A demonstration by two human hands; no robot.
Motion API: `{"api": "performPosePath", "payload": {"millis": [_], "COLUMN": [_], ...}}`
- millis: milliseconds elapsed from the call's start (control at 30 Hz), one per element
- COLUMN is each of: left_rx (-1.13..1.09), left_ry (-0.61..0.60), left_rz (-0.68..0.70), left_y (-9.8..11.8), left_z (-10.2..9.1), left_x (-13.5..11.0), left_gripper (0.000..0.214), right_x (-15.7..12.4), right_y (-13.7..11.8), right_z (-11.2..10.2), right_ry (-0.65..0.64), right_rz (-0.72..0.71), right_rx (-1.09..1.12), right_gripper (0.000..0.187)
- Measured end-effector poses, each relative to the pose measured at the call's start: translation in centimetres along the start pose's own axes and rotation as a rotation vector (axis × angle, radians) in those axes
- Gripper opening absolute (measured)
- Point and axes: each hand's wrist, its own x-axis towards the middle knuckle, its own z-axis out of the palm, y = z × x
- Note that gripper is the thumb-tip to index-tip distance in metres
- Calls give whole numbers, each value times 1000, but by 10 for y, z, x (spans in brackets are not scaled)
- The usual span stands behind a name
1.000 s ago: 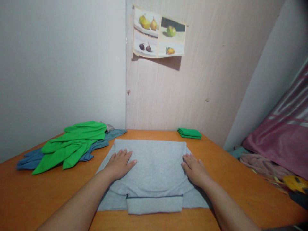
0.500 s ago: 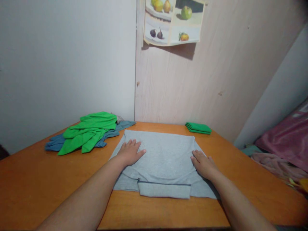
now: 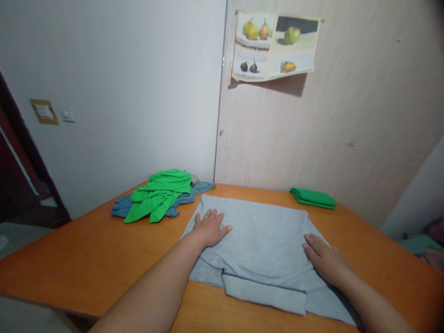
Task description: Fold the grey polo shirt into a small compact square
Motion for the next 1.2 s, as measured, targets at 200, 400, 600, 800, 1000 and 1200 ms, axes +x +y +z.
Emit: {"api": "performPosePath", "payload": {"millis": [200,400,600,800,1000,1200], "left_rx": [-12,-8,47,65,59,90], "left_ry": [-8,-24,85,204,72,46], "left_rz": [2,-45,-128,6,69,43], "left_y": [1,-1,-5,-7,-11,-12], "left_z": [-2,-3,-5,-5,6,6], "left_x": [-2,-1,0,4,11,12], "left_gripper": [82,90,86,56,75,82], "right_x": [6,2,0,-2,-7,-10], "right_y": [9,1,-3,-11,-30,-32], "right_z": [10,2,0,-11,-26,-28], "right_ry": [9,2,0,26,-25,-64], "right_rz": [-10,15,23,49,12,84], "right_rx": [17,-27,-22,-20,-4,2], "right_gripper": [62,64,62,61,65,63]}}
